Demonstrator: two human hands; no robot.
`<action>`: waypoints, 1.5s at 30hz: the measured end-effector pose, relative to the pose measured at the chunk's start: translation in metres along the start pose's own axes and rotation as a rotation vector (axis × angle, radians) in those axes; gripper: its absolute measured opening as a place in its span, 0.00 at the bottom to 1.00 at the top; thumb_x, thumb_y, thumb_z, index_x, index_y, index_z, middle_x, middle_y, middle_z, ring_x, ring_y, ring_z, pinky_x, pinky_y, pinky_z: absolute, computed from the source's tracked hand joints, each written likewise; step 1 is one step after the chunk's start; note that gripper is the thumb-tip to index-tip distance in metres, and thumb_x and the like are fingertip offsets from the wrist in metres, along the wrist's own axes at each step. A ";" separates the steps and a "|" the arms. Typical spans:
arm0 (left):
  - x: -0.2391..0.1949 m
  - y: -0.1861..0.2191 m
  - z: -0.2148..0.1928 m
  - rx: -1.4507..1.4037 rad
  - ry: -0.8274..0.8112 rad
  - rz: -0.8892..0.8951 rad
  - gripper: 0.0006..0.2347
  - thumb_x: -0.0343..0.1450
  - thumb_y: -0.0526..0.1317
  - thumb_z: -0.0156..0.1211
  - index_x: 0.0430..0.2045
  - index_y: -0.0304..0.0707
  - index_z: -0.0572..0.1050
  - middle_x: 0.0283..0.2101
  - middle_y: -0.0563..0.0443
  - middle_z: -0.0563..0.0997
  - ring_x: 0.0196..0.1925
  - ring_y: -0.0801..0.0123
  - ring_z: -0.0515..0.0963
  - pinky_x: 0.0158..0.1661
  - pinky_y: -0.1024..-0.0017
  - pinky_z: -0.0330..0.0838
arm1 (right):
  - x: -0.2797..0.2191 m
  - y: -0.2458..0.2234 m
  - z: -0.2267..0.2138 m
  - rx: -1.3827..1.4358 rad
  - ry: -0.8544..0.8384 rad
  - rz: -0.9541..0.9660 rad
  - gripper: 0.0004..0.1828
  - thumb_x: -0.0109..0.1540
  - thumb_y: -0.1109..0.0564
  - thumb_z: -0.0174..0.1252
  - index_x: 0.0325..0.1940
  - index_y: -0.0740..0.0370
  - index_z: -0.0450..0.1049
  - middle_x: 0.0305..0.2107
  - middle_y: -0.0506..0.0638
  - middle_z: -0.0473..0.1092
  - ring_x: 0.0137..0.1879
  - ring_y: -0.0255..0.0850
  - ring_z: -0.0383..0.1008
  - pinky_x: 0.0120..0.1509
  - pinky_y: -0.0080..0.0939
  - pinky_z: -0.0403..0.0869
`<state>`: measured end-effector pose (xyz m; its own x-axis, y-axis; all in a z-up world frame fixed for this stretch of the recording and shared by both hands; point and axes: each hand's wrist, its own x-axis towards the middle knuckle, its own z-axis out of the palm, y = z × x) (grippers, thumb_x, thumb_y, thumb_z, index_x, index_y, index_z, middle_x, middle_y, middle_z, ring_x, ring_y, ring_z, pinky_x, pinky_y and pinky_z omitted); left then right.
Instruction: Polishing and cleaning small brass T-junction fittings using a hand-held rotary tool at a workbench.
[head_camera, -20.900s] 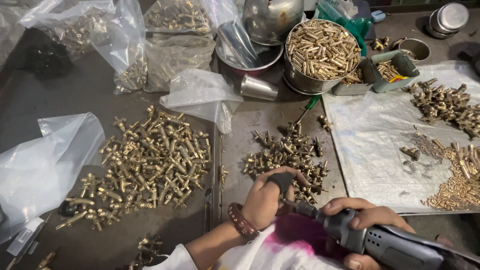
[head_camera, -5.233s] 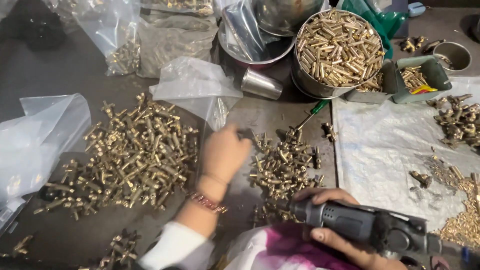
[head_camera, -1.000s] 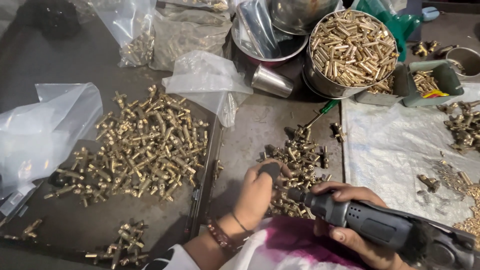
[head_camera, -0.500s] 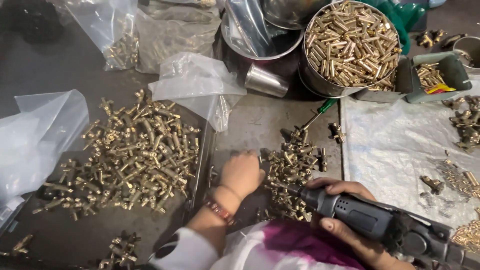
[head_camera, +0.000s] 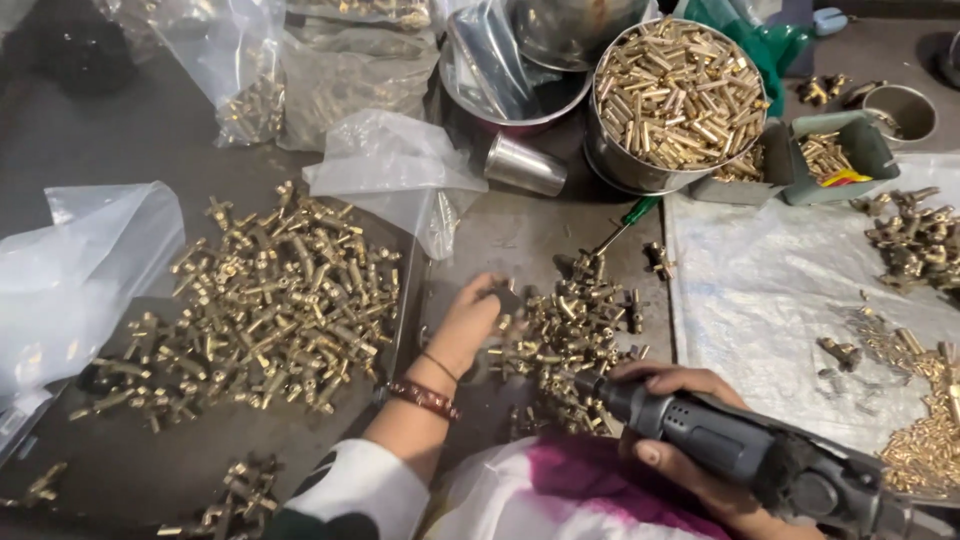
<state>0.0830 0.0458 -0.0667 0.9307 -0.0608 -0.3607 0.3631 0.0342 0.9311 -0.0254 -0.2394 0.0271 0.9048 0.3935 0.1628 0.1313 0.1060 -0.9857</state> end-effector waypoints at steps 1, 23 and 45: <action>-0.011 0.004 -0.001 -0.462 -0.081 -0.070 0.10 0.67 0.35 0.56 0.42 0.47 0.75 0.30 0.48 0.83 0.30 0.65 0.84 0.32 0.70 0.77 | -0.004 0.002 0.002 0.077 0.057 0.028 0.26 0.56 0.64 0.69 0.56 0.61 0.68 0.58 0.67 0.70 0.44 0.48 0.81 0.50 0.48 0.81; -0.124 0.058 0.043 -0.712 -0.199 -0.184 0.12 0.73 0.46 0.47 0.31 0.38 0.75 0.29 0.52 0.79 0.15 0.81 0.61 0.15 0.82 0.51 | -0.010 -0.029 0.015 0.351 -0.076 -0.017 0.29 0.60 0.58 0.67 0.62 0.60 0.61 0.61 0.73 0.62 0.50 0.55 0.76 0.51 0.55 0.79; -0.109 0.078 -0.035 0.647 0.339 0.367 0.09 0.67 0.34 0.57 0.35 0.32 0.82 0.35 0.44 0.83 0.36 0.57 0.81 0.40 0.64 0.74 | 0.011 -0.019 0.004 0.483 -0.045 0.096 0.29 0.60 0.58 0.68 0.61 0.59 0.63 0.60 0.71 0.62 0.48 0.54 0.75 0.46 0.52 0.79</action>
<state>0.0116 0.0905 0.0437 0.9858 0.1509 0.0735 0.0314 -0.5960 0.8024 -0.0196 -0.2340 0.0480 0.8837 0.4605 0.0844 -0.1643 0.4739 -0.8651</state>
